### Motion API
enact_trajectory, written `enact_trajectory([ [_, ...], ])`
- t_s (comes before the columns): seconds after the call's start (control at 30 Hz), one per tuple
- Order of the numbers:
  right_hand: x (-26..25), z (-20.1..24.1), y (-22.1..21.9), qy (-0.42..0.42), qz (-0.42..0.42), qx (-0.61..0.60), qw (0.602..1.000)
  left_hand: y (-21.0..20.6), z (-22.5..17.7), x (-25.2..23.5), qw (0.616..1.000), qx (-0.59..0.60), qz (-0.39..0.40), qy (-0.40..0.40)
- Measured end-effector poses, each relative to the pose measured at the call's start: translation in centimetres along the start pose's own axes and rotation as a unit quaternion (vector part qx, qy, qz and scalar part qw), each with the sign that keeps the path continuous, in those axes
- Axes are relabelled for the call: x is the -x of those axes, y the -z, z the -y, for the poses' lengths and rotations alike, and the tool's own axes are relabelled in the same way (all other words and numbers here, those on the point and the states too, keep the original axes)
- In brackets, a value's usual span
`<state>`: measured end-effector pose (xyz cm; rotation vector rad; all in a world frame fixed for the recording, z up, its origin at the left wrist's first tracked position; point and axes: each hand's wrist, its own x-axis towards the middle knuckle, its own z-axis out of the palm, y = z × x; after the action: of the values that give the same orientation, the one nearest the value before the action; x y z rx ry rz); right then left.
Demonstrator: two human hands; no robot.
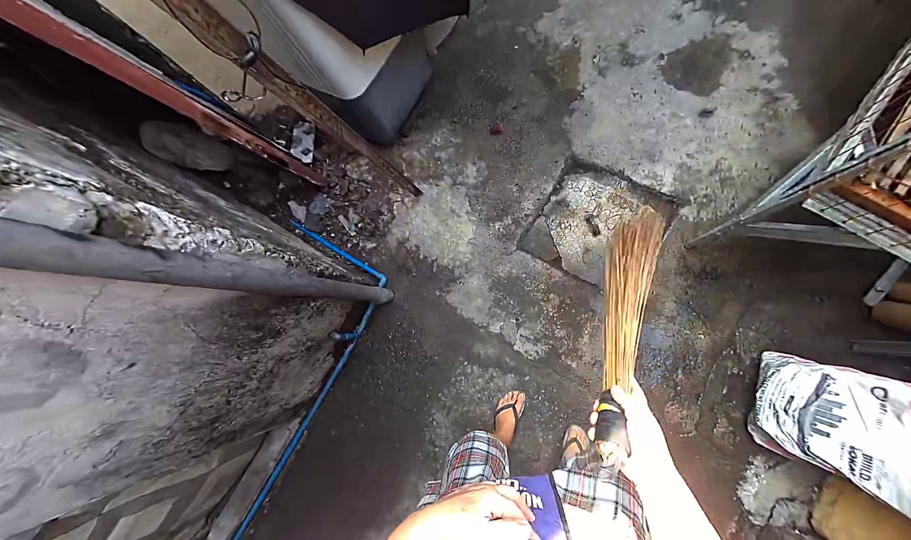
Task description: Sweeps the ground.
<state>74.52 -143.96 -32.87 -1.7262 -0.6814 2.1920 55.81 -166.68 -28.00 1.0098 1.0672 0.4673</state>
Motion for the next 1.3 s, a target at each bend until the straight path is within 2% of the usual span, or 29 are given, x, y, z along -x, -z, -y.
enact_trajectory([
  [0.1, -0.1, -2.2, -0.3, -0.081, 0.057, 0.023, 0.995, 1.8, -0.7, -0.8, 1.0, 0.008, 0.001, 0.005],
  [0.17, -2.1, -3.2, -0.4, -0.151, 0.116, -0.018, 0.982, 3.1, -1.5, -1.7, 1.0, 0.005, -0.001, 0.013],
  [0.23, -5.3, -2.5, -0.7, -0.221, 0.136, -0.028, 0.965, 4.7, -2.5, -2.9, 1.0, -0.007, -0.006, 0.022],
  [0.3, -9.0, -0.2, -0.4, -0.304, 0.097, -0.009, 0.948, 6.3, -3.8, -3.9, 0.999, -0.02, -0.013, 0.036],
  [0.37, -13.2, 4.4, 1.0, -0.328, 0.047, 0.022, 0.943, 7.9, -5.3, -5.3, 0.998, -0.029, -0.033, 0.044],
  [0.4, -14.8, 6.8, 2.1, -0.3, 0.028, 0.044, 0.953, 8.6, -6.2, -6.0, 0.998, -0.027, -0.036, 0.05],
  [0.47, -17.4, 11.0, 4.1, -0.159, -0.006, 0.137, 0.978, 10.3, -8.2, -7.9, 0.997, -0.027, -0.033, 0.058],
  [0.53, -18.8, 13.3, 5.8, -0.028, -0.036, 0.244, 0.969, 11.3, -10.1, -10.2, 0.998, -0.025, -0.037, 0.051],
  [0.6, -18.5, 14.6, 4.7, 0.068, -0.039, 0.284, 0.956, 12.2, -11.4, -12.4, 0.998, -0.023, -0.048, 0.034],
  [0.67, -17.7, 16.2, 1.8, 0.123, -0.011, 0.269, 0.955, 13.4, -12.3, -14.0, 0.998, -0.019, -0.063, 0.015],
  [0.73, -17.1, 18.0, -1.4, 0.11, 0.021, 0.207, 0.972, 15.0, -13.2, -15.0, 0.997, -0.017, -0.075, 0.003],
  [0.83, -18.9, 20.4, -5.5, -0.022, 0.062, 0.091, 0.994, 17.9, -14.4, -15.7, 0.995, -0.009, -0.095, -0.005],
  [0.97, -25.1, 25.1, -8.0, -0.143, 0.072, 0.134, 0.978, 22.3, -14.8, -15.2, 0.992, 0.035, -0.119, -0.003],
  [1.03, -28.6, 29.1, -7.8, -0.168, 0.035, 0.146, 0.974, 24.9, -14.3, -15.0, 0.989, 0.066, -0.132, -0.004],
  [1.1, -31.4, 33.0, -8.1, -0.115, -0.038, 0.17, 0.978, 28.2, -13.8, -15.0, 0.985, 0.091, -0.145, -0.01],
  [1.17, -33.0, 34.9, -10.0, 0.011, -0.083, 0.287, 0.954, 31.6, -13.6, -15.4, 0.984, 0.092, -0.155, -0.019],
  [1.23, -33.2, 33.4, -13.8, 0.088, -0.063, 0.385, 0.917, 34.3, -13.6, -15.1, 0.984, 0.089, -0.157, -0.012],
  [1.3, -32.8, 31.6, -19.3, 0.12, -0.027, 0.403, 0.907, 37.2, -13.5, -14.4, 0.983, 0.087, -0.16, -0.015],
])
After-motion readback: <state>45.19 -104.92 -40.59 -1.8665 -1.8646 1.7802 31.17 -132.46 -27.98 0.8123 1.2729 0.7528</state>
